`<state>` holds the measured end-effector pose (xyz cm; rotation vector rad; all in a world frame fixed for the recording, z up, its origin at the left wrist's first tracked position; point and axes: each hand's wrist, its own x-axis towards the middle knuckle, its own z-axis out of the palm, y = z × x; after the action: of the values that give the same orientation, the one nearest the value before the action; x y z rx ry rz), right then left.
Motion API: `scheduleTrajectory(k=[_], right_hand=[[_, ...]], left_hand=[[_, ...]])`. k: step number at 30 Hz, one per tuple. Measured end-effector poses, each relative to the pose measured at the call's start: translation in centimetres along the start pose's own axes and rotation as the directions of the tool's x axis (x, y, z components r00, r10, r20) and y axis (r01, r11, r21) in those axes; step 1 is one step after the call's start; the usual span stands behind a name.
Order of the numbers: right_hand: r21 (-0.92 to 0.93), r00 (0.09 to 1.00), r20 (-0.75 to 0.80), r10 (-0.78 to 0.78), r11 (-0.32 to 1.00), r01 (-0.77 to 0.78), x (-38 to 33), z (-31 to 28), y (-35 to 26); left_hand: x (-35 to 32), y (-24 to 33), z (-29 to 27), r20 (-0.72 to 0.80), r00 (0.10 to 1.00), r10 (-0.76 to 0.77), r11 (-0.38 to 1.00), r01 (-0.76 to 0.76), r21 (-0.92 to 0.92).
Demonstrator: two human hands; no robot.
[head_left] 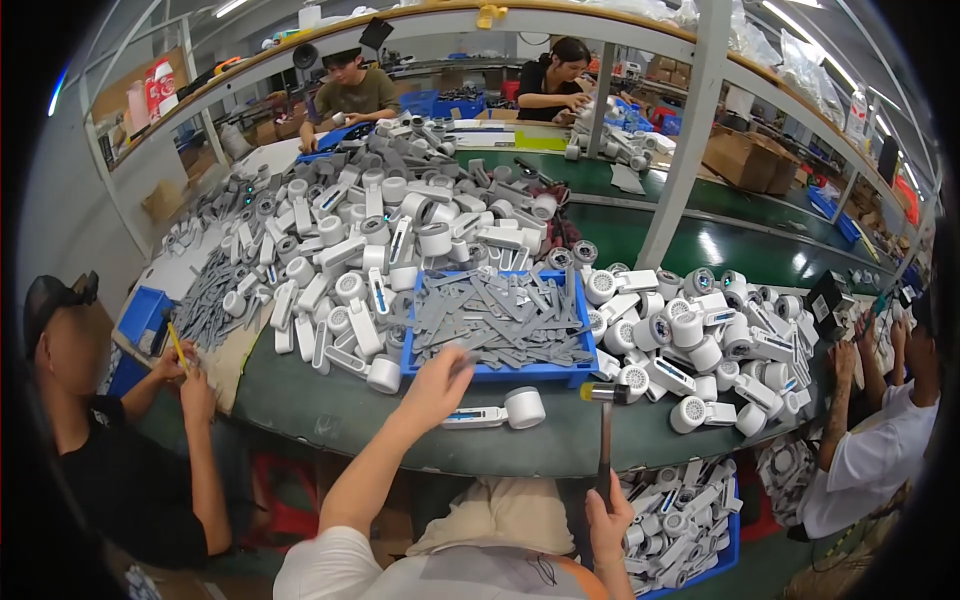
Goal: The person assembles small electronic device components by hammering metal brackets into plastic housings with a hammer.
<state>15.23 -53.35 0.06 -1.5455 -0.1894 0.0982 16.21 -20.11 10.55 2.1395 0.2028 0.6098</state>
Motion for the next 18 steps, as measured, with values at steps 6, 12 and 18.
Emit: scheduleTrajectory(k=[6,12,18], right_hand=[[-0.003,0.998,0.05,0.023,1.0,-0.023,-0.6,0.9,0.0],[0.013,1.0,0.022,-0.01,1.0,0.009,-0.6,1.2,-0.1],[0.018,1.0,0.023,0.014,1.0,-0.014,-0.9,1.2,0.0]], left_hand=[[-5.7,-6.1,-2.8,0.152,0.968,-0.198,0.979,0.202,-0.016],[-5.3,-7.6,-2.6,0.32,0.858,-0.403,0.848,0.481,-0.221],[-4.0,-11.0,-3.1,0.484,0.838,-0.253,0.877,0.41,-0.251]])
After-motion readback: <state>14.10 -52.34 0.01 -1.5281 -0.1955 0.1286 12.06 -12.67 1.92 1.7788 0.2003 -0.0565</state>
